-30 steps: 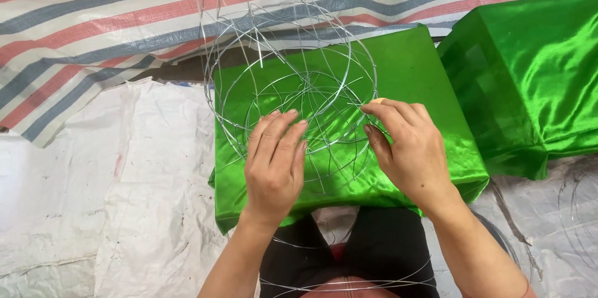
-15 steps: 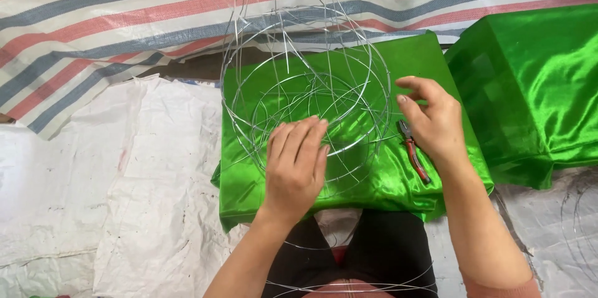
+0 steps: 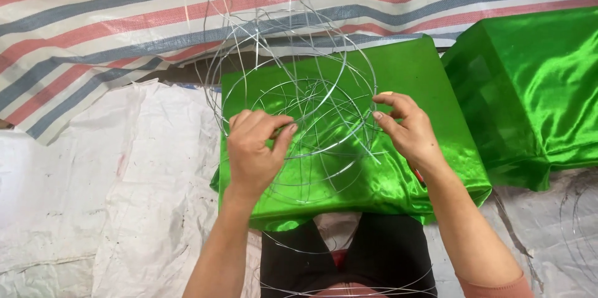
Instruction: Assembling a wire frame structure by cutting and bending metal wires using pliers.
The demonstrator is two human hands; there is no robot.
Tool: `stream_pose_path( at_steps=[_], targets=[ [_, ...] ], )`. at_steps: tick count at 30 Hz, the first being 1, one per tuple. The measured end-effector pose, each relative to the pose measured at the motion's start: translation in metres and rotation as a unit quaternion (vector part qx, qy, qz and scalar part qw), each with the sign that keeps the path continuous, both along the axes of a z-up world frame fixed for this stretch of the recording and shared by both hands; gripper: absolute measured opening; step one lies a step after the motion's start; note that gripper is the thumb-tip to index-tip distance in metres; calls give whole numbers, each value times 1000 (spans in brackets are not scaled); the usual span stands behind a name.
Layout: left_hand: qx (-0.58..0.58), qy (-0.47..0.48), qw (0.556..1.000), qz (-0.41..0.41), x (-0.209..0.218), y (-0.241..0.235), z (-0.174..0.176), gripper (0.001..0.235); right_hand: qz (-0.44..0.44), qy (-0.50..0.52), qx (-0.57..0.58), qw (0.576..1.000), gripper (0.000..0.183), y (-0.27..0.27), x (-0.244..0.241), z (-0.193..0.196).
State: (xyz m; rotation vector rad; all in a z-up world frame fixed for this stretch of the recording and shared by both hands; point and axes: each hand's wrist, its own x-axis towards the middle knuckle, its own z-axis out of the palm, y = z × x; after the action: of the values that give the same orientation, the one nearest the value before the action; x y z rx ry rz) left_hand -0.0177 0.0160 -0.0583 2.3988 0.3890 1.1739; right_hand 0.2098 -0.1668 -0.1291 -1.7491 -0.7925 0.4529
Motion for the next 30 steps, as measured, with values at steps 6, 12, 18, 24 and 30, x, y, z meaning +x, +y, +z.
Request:
stream_pose_path(
  at_steps=[6,12,18,24,30],
  targets=[
    [7,6,1000,-10,-12,5,-1,14,-54,-82,38,994,28,11,1,18],
    [129,-118,967,185,-31,-1,-47,53,-39,-113,13,993,32,31,17,55],
    [-482,-61,858,169,-30,-30,-24,83,-67,212,-48,974,60,58,60,-20],
    [-417,-16,895,156,-31,-20,-14,79,-30,290,40,956,42,57,48,-15],
    [-383,-71,915,105,-24,-7,4,74,-40,295,100,949,45,29,21,40]
  ],
)
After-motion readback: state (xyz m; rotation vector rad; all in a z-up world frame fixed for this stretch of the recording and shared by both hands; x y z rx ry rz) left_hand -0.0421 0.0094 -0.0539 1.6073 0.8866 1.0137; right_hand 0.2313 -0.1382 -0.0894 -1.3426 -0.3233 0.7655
